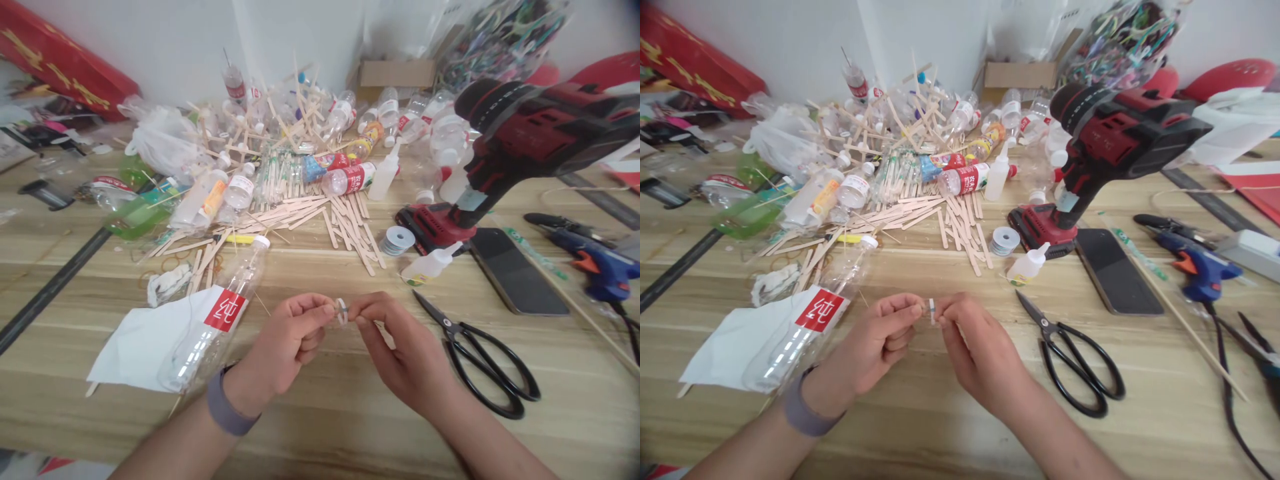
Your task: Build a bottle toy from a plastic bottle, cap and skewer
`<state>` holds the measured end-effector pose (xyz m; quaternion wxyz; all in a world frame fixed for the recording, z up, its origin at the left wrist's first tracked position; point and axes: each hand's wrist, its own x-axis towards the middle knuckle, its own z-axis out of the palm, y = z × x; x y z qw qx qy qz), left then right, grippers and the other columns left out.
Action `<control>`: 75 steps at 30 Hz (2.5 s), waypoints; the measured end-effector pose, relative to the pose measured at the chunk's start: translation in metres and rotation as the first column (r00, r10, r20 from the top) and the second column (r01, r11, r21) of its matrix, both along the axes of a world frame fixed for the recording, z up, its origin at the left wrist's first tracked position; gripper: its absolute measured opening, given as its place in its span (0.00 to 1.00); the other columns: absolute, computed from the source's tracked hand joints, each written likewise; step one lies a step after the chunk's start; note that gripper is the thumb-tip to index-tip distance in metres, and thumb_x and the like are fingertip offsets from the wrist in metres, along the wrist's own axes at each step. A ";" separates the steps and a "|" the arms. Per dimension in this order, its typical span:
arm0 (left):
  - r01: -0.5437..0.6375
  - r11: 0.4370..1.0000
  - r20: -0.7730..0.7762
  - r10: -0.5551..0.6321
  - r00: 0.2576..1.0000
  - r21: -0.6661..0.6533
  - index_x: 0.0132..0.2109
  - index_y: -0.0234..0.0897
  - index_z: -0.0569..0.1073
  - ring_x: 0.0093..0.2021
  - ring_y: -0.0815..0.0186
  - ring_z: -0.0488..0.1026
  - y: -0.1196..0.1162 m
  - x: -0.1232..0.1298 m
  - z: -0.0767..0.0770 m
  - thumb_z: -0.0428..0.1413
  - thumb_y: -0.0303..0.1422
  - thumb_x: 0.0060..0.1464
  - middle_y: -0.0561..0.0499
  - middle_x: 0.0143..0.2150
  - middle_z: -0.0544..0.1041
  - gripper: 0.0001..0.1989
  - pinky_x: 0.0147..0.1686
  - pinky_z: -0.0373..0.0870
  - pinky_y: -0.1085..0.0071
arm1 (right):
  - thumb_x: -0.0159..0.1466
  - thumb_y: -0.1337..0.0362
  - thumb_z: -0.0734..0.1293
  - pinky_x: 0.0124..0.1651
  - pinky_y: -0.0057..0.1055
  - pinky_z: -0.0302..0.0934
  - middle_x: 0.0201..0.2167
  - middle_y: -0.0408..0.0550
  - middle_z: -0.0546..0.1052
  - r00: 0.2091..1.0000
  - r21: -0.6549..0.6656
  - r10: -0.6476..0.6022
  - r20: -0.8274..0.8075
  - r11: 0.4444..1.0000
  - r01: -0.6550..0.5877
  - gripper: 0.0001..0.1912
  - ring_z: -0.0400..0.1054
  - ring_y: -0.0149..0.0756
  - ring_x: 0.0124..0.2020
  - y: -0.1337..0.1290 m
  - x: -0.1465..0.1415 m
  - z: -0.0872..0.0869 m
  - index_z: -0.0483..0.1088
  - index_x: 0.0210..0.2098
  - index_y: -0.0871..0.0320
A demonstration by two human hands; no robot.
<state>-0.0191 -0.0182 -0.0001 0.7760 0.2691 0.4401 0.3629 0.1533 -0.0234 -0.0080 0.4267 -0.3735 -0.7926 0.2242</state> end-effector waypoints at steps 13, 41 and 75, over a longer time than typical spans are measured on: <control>-0.043 0.999 -0.034 0.044 0.998 0.030 0.29 0.37 0.68 0.17 0.77 0.41 0.000 0.002 -0.003 0.62 0.38 0.47 0.64 0.15 0.50 0.12 0.16 0.36 0.76 | 0.66 0.75 0.58 0.40 0.24 0.63 0.35 0.45 0.73 0.999 -0.014 -0.029 0.017 0.999 0.029 0.09 0.70 0.30 0.37 0.001 0.000 -0.003 0.60 0.35 0.54; 0.008 0.995 -0.136 0.005 0.991 0.096 0.31 0.36 0.70 0.18 0.76 0.44 -0.003 0.008 0.000 0.62 0.41 0.48 0.63 0.16 0.53 0.13 0.17 0.39 0.73 | 0.67 0.63 0.63 0.56 0.41 0.61 0.33 0.44 0.72 0.841 -0.406 -0.064 -0.538 0.894 -0.192 0.06 0.71 0.36 0.43 0.001 -0.001 -0.004 0.68 0.33 0.52; 0.023 0.999 -0.035 -0.021 0.999 0.045 0.32 0.36 0.69 0.16 0.77 0.40 -0.002 0.006 -0.006 0.61 0.37 0.50 0.65 0.16 0.50 0.10 0.16 0.37 0.75 | 0.60 0.60 0.70 0.56 0.41 0.61 0.29 0.44 0.73 0.606 -0.632 -0.320 -0.728 0.655 -0.414 0.08 0.71 0.42 0.49 0.003 -0.001 0.004 0.70 0.27 0.54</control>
